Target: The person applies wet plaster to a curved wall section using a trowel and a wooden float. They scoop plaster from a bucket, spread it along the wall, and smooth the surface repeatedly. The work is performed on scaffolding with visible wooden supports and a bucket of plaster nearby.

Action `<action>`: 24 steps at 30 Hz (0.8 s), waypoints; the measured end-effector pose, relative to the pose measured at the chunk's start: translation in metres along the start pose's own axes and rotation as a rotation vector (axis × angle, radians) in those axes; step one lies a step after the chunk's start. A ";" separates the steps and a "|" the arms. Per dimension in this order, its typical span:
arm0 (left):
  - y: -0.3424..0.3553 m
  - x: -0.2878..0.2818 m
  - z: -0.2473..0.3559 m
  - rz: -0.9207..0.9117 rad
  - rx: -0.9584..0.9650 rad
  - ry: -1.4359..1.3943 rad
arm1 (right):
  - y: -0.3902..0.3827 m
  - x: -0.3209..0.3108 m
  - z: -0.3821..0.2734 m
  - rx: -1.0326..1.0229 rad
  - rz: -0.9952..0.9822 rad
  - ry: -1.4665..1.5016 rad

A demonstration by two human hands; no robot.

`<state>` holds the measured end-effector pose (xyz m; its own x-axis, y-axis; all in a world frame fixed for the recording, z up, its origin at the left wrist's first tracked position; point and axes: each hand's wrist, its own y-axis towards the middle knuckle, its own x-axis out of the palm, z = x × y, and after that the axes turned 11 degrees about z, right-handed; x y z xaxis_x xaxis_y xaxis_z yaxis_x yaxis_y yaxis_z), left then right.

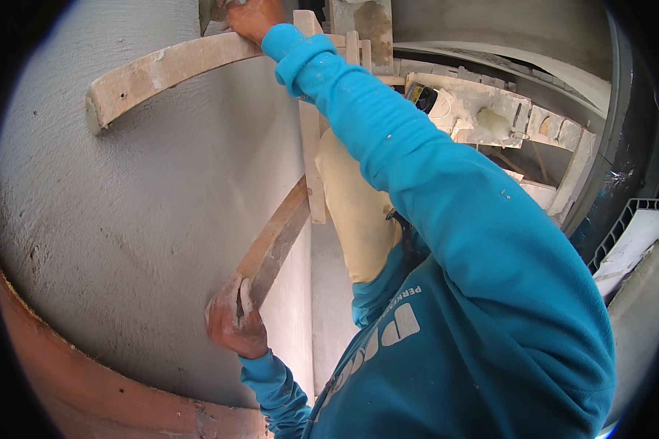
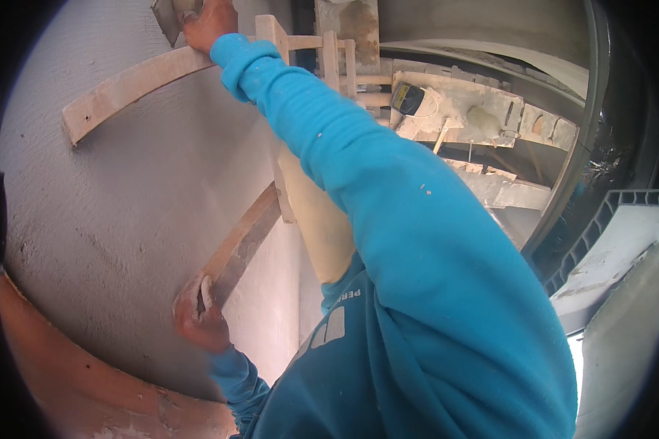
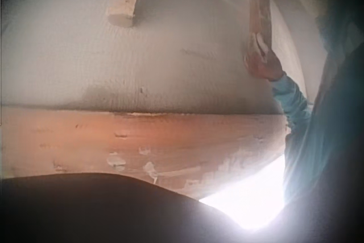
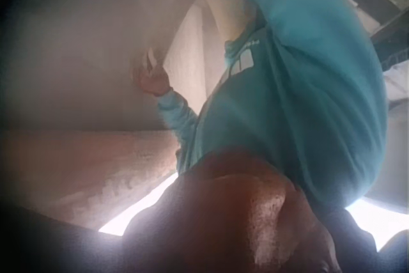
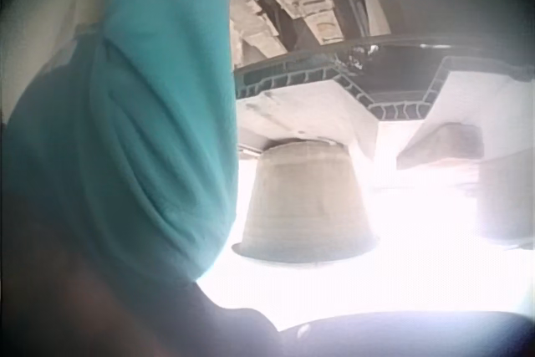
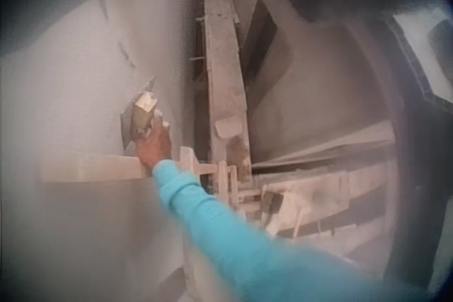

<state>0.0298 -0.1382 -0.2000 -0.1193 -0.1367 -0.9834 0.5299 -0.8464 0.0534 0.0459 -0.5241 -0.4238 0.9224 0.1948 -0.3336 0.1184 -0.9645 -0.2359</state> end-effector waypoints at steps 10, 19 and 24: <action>-0.006 -0.002 -0.001 0.008 0.019 -0.003 | 0.009 0.020 0.015 -0.045 -0.068 -0.109; -0.002 0.002 -0.007 0.108 0.001 -0.041 | 0.033 0.016 0.037 -0.040 -0.208 -0.019; -0.016 0.014 -0.016 0.192 0.063 -0.024 | 0.054 0.014 0.058 -0.061 -0.342 -0.013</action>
<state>0.0331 -0.1177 -0.2172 -0.0419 -0.3104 -0.9497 0.4910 -0.8342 0.2510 0.0433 -0.5630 -0.4943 0.8207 0.5106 -0.2562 0.4420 -0.8517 -0.2816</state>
